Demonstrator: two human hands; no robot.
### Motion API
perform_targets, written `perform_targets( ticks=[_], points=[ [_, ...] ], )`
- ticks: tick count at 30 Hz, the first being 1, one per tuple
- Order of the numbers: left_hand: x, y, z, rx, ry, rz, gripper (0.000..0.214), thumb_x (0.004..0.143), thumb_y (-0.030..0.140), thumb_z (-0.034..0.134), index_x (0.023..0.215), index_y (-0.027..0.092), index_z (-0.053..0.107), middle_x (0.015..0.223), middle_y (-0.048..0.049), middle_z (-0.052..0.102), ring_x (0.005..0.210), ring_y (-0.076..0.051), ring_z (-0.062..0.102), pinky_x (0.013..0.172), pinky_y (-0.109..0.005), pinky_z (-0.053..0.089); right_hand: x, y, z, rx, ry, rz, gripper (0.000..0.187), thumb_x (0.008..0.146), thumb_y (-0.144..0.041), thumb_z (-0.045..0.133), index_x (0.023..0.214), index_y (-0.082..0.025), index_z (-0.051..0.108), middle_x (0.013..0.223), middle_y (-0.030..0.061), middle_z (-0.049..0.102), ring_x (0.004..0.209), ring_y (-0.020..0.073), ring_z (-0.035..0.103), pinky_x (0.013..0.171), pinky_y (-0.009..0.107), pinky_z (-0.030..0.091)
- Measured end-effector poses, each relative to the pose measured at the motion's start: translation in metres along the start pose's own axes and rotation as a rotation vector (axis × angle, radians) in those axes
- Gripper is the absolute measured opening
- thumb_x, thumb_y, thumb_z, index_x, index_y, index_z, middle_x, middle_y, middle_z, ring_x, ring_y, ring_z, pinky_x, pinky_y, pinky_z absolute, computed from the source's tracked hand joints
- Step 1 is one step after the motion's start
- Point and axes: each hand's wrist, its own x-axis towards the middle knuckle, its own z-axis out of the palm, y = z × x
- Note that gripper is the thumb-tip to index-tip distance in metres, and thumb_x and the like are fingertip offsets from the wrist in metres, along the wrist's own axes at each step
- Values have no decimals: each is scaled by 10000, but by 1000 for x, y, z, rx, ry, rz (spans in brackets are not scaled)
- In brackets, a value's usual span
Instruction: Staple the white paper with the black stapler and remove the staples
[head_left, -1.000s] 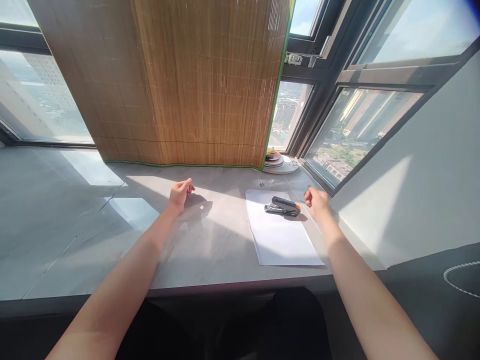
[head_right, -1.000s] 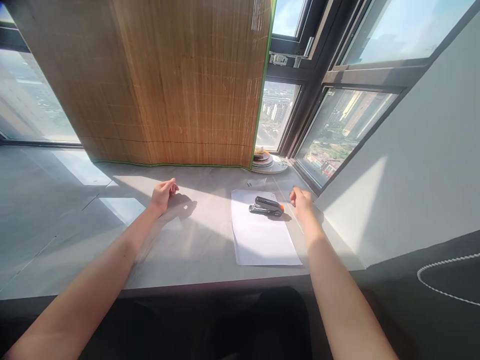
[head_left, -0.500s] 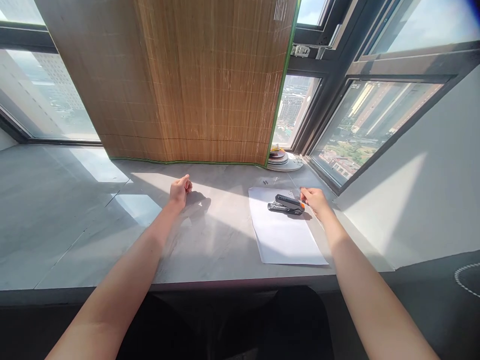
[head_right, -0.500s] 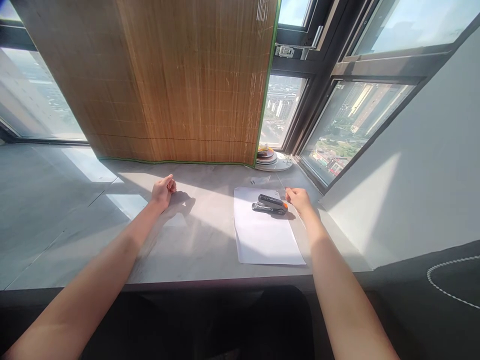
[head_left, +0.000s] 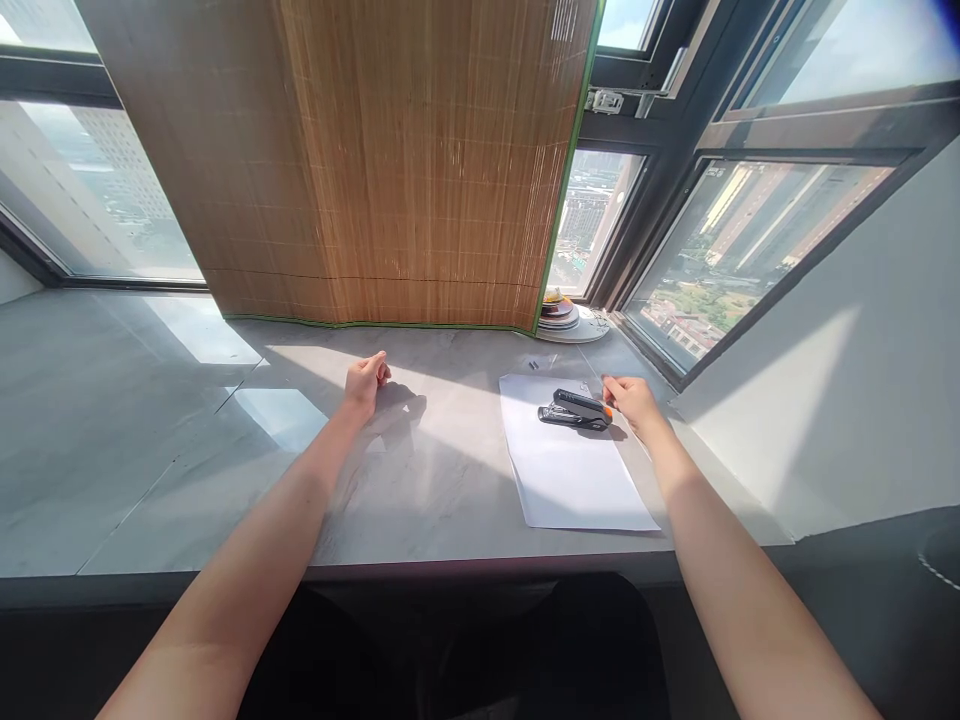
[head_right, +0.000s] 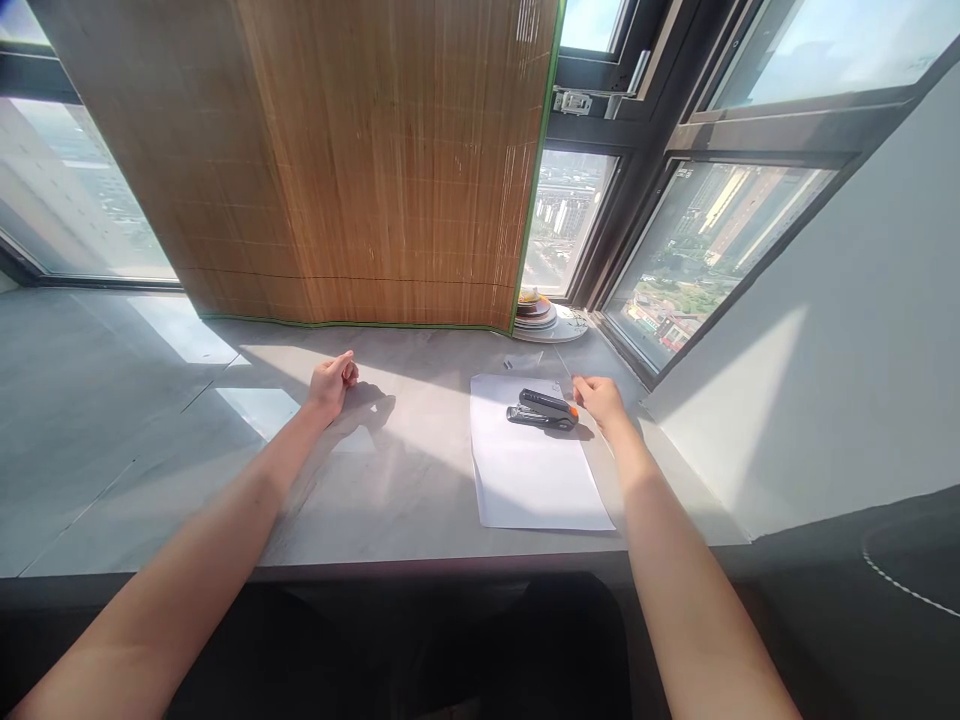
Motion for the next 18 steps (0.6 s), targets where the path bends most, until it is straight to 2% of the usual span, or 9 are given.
perform_targets(
  ticks=[9, 18],
  points=[
    [0, -2, 0, 107, -2, 24, 496, 857, 407, 631, 503, 243, 326, 515, 10, 385, 557, -141, 482, 555, -273, 389, 5, 9, 1, -26, -9, -26, 570, 789, -701, 703, 530, -208, 584, 522, 5, 528, 504, 127, 419, 516, 282, 343],
    [1, -6, -3, 94, -23, 11, 509, 874, 401, 644, 489, 232, 356, 531, 3, 410, 562, -137, 477, 563, -275, 375, 5, 9, 1, -125, -11, -71, 615, 828, -747, 650, 521, -222, 557, 519, 21, 545, 522, 153, 464, 542, 299, 386]
  ],
)
